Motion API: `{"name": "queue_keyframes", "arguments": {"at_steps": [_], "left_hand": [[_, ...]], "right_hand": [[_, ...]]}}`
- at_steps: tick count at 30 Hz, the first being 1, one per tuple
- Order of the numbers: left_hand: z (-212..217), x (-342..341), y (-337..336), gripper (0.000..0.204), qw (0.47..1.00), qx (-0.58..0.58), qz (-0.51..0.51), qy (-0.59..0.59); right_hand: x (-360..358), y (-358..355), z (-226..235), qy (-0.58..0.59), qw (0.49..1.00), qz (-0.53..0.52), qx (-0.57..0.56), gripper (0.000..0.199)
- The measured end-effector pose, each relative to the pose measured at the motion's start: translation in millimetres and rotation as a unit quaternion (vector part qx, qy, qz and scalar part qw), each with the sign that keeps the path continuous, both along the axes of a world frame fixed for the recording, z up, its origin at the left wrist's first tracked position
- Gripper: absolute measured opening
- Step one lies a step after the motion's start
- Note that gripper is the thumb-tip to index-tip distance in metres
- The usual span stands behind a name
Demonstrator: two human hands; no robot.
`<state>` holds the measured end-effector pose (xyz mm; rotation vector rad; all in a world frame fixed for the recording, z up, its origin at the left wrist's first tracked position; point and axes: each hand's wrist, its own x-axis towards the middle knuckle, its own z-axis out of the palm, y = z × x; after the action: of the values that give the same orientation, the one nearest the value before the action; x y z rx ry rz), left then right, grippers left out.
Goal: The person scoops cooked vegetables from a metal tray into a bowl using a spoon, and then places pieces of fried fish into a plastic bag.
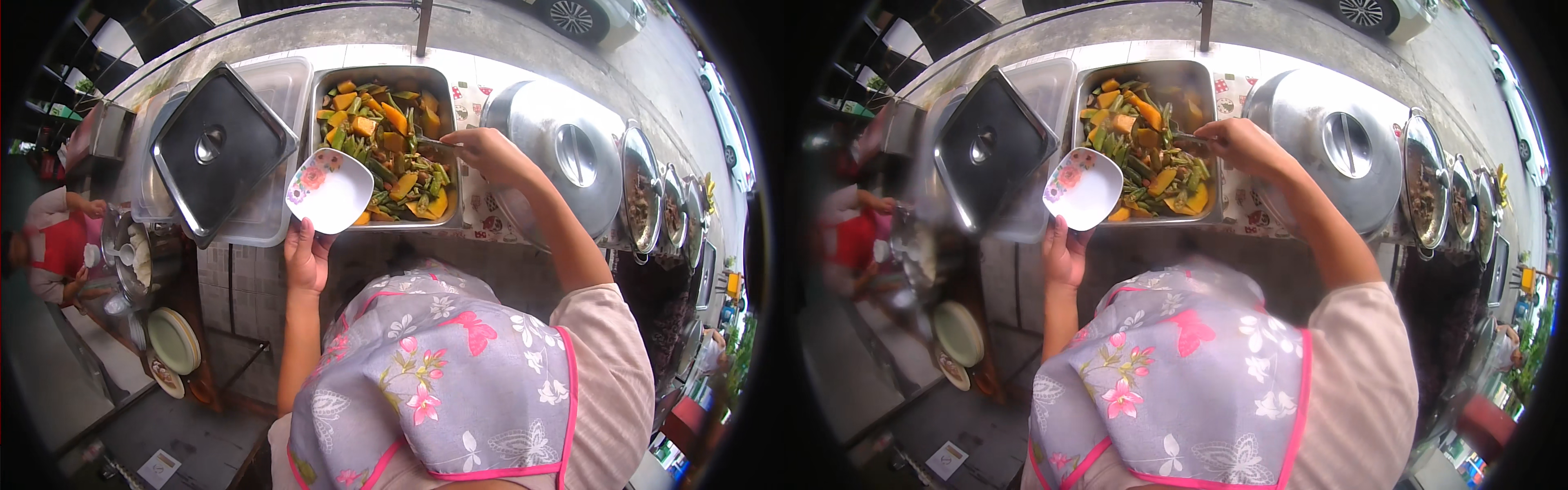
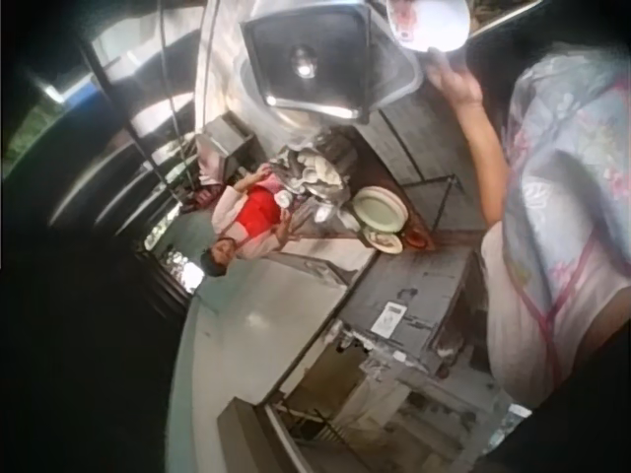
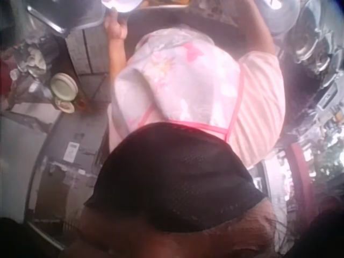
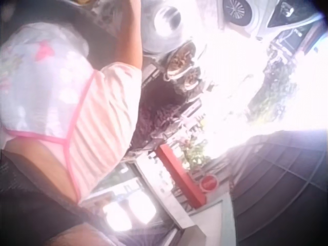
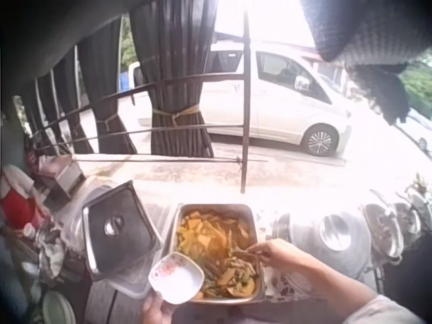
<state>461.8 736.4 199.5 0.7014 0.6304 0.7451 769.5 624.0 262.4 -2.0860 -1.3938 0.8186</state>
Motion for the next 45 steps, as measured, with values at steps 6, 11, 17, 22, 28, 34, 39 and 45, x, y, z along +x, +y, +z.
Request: {"name": "queue_keyframes", "arguments": {"at_steps": [6, 11, 17, 22, 28, 34, 39, 45], "left_hand": [[-11.8, 24.8, 20.7, 0.028, 0.998, -0.007, -0.060, 0.018], [-2.8, 50.8, 37.3, 0.032, 0.992, 0.002, -0.125, -0.013], [-1.4, 59.9, 48.2, 0.039, 0.987, 0.008, -0.162, -0.018], [-1.5, 52.0, 57.0, 0.038, 0.981, 0.002, -0.195, -0.024], [-4.1, 45.2, 63.5, 0.035, 0.975, -0.011, -0.220, -0.036], [-3.4, 40.8, 65.0, 0.035, 0.977, -0.028, -0.208, -0.048], [-2.0, 27.2, 66.4, 0.032, 0.980, -0.023, -0.189, -0.050], [7.1, 20.1, 52.7, 0.033, 0.979, -0.030, -0.202, -0.023]], "right_hand": [[-10.6, 3.2, 43.0, -0.070, 0.998, 0.001, 0.006, 0.028], [-53.8, 3.9, 79.9, -0.159, 0.987, -0.005, -0.003, 0.025], [-88.8, 10.8, 81.6, -0.284, 0.958, -0.015, -0.028, 0.026], [-103.0, 14.2, 88.6, -0.367, 0.929, -0.045, 0.003, 0.021], [-120.5, 15.8, 88.5, -0.406, 0.911, -0.058, 0.045, 0.022], [-117.8, 15.5, 93.5, -0.390, 0.913, -0.109, 0.047, 0.026], [-79.5, 8.6, 68.5, -0.368, 0.915, -0.160, -0.031, 0.031], [-38.4, 36.7, -12.5, -0.420, 0.888, -0.190, 0.005, 0.030]]}}
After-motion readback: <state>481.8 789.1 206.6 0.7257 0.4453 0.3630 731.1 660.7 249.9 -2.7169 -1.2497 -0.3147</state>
